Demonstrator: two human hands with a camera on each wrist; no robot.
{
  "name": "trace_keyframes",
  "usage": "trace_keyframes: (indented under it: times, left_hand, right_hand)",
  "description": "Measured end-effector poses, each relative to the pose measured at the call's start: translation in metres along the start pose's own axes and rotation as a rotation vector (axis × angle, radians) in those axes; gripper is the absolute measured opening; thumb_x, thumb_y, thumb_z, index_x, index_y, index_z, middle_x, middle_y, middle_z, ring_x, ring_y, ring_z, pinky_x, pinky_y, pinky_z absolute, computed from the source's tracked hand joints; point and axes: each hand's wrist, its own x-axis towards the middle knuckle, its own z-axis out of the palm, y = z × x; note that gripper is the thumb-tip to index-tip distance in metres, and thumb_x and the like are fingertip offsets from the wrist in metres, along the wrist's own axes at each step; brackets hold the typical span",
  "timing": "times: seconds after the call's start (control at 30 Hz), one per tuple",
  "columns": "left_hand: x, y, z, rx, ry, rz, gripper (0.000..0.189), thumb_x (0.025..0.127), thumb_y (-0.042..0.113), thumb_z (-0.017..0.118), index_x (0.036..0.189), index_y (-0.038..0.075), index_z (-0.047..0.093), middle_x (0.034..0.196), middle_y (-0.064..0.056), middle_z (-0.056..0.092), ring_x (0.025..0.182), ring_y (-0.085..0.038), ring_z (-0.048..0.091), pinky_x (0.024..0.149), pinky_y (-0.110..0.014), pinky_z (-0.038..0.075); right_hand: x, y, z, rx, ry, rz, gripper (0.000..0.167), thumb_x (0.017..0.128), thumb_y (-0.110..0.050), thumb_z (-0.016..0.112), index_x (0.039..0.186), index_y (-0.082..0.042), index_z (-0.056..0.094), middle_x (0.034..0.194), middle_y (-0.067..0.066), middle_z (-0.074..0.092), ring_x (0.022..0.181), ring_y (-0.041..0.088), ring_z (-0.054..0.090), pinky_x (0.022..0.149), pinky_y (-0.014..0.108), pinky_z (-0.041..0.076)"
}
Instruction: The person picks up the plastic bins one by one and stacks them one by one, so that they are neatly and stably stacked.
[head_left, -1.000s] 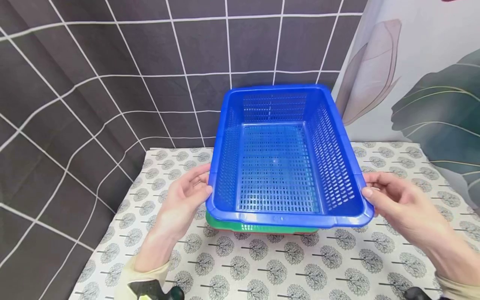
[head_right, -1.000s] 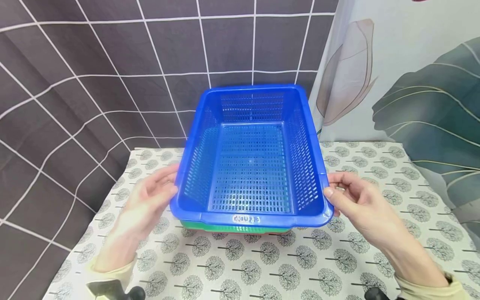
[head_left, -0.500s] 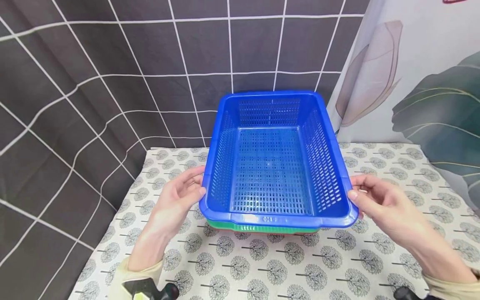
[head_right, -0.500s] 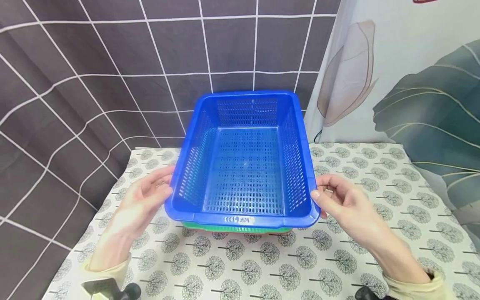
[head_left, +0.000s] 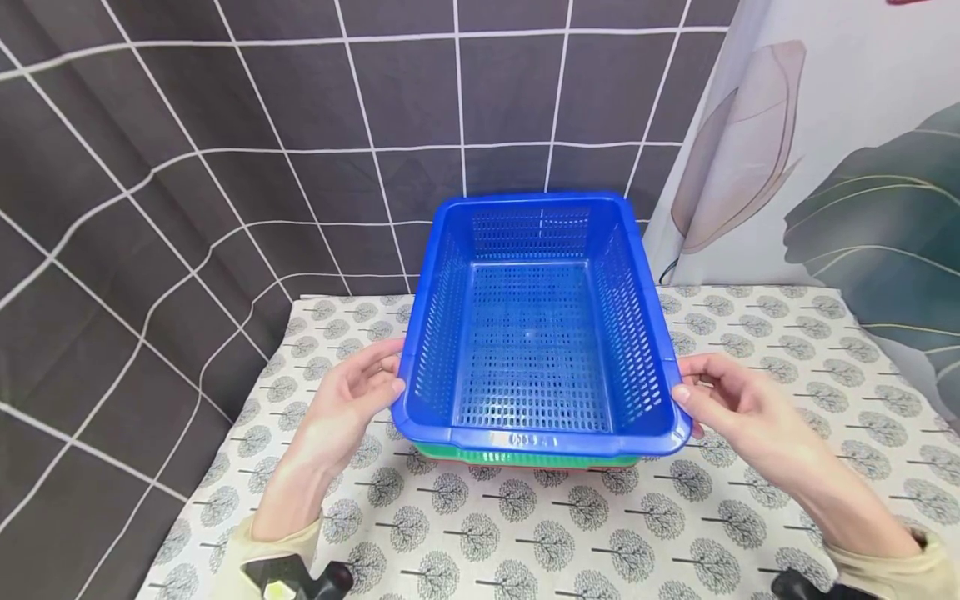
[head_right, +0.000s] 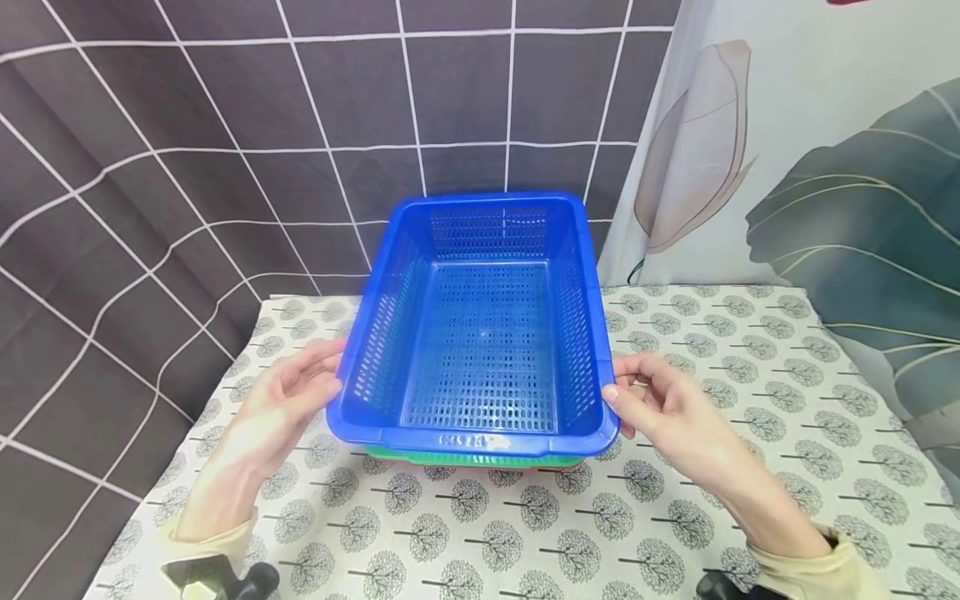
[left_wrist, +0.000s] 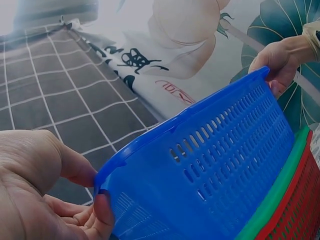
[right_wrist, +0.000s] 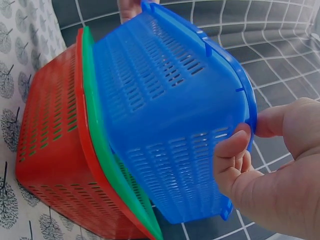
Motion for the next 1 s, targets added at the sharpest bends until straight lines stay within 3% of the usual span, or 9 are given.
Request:
trace_keyframes:
  times: [0.33,0.6,1.0]
  left_hand:
    - [0.000,-0.005,-0.002,0.013,0.013,-0.048,0.052,0.092,-0.010,0.057,0.142,-0.012,0.044,0.106,-0.012,0.062,0.096,-0.015,0.065,0.092,-0.029,0.051]
    - [0.002,-0.012,-0.005,0.059,0.027,-0.091,0.053,0.092,-0.008,0.057,0.143,-0.006,0.046,0.108,-0.013,0.061,0.096,-0.017,0.064,0.093,-0.030,0.052]
    - [0.003,-0.021,-0.005,0.135,0.068,-0.183,0.055,0.093,-0.003,0.061,0.146,0.001,0.048,0.115,-0.016,0.060,0.105,-0.021,0.061,0.101,-0.034,0.045]
  right_hand:
    - [0.003,0.003,0.007,0.034,-0.024,0.028,0.024,0.103,-0.007,0.054,0.123,0.006,0.051,0.091,0.013,0.062,0.075,0.020,0.061,0.071,0.026,0.052]
    - [0.007,0.007,0.009,0.046,-0.034,0.057,0.025,0.103,-0.007,0.054,0.123,0.008,0.050,0.087,0.011,0.059,0.071,0.018,0.057,0.065,0.027,0.050]
    - [0.010,0.016,0.015,0.039,-0.066,0.019,0.028,0.101,-0.004,0.055,0.122,0.014,0.049,0.085,0.011,0.061,0.066,0.017,0.056,0.057,0.027,0.050]
